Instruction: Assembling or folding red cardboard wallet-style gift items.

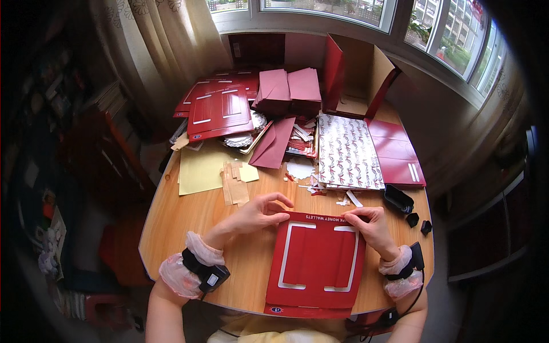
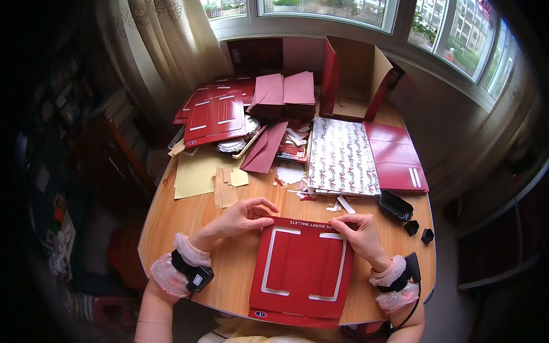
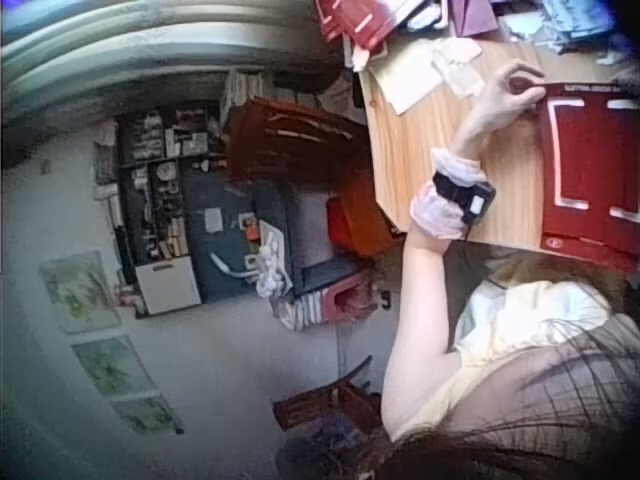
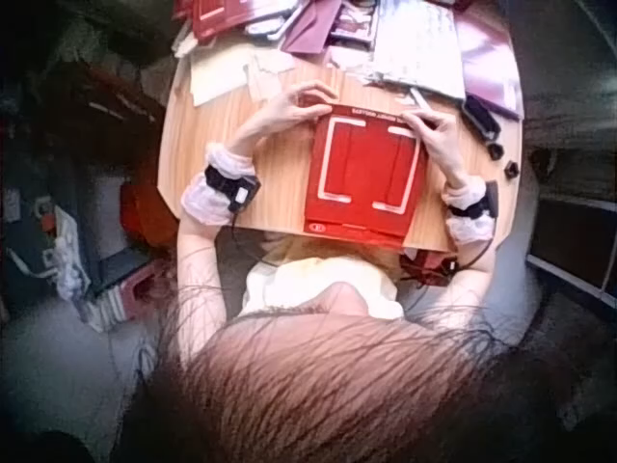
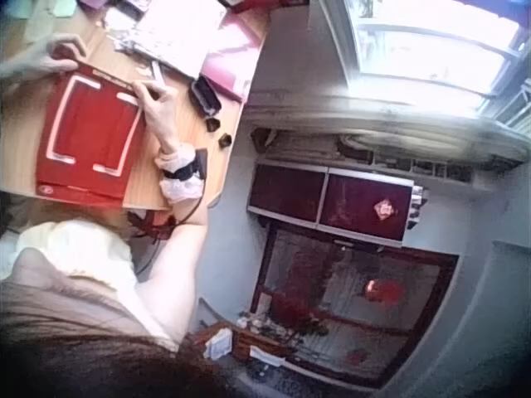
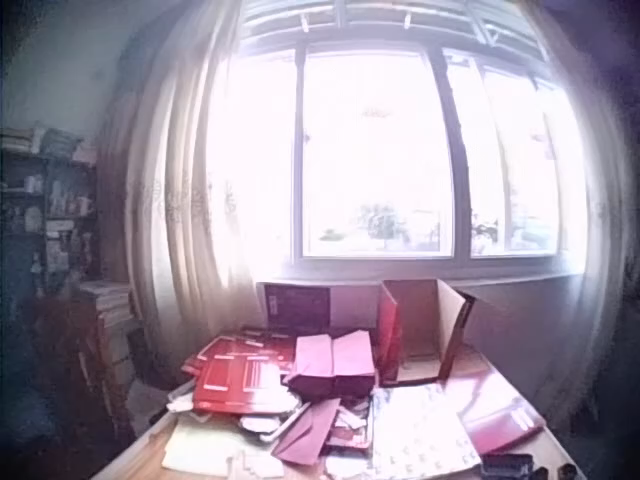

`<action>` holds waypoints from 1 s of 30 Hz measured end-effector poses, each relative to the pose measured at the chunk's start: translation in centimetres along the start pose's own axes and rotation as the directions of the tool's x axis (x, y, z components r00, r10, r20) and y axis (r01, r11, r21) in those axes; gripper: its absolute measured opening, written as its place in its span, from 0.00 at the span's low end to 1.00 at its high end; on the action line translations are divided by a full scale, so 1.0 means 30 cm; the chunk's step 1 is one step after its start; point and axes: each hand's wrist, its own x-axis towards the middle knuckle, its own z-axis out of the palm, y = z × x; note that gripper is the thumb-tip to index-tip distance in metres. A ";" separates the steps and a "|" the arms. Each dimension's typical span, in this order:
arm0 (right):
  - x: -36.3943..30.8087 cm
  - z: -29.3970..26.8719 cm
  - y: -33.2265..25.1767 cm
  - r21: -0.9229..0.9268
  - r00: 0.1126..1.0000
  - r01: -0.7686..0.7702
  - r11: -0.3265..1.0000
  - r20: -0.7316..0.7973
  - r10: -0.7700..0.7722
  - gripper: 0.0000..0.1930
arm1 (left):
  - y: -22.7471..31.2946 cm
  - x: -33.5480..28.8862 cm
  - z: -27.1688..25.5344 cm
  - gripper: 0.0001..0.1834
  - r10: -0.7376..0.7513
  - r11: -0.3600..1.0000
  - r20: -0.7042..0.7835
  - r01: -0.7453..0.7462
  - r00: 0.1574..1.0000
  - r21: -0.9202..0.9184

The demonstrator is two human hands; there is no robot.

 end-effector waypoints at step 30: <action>-0.020 0.042 -0.001 0.076 0.996 0.016 0.997 -0.089 -0.009 0.06 | 0.013 -0.002 0.049 0.11 -0.080 0.997 -0.109 0.077 0.991 -0.031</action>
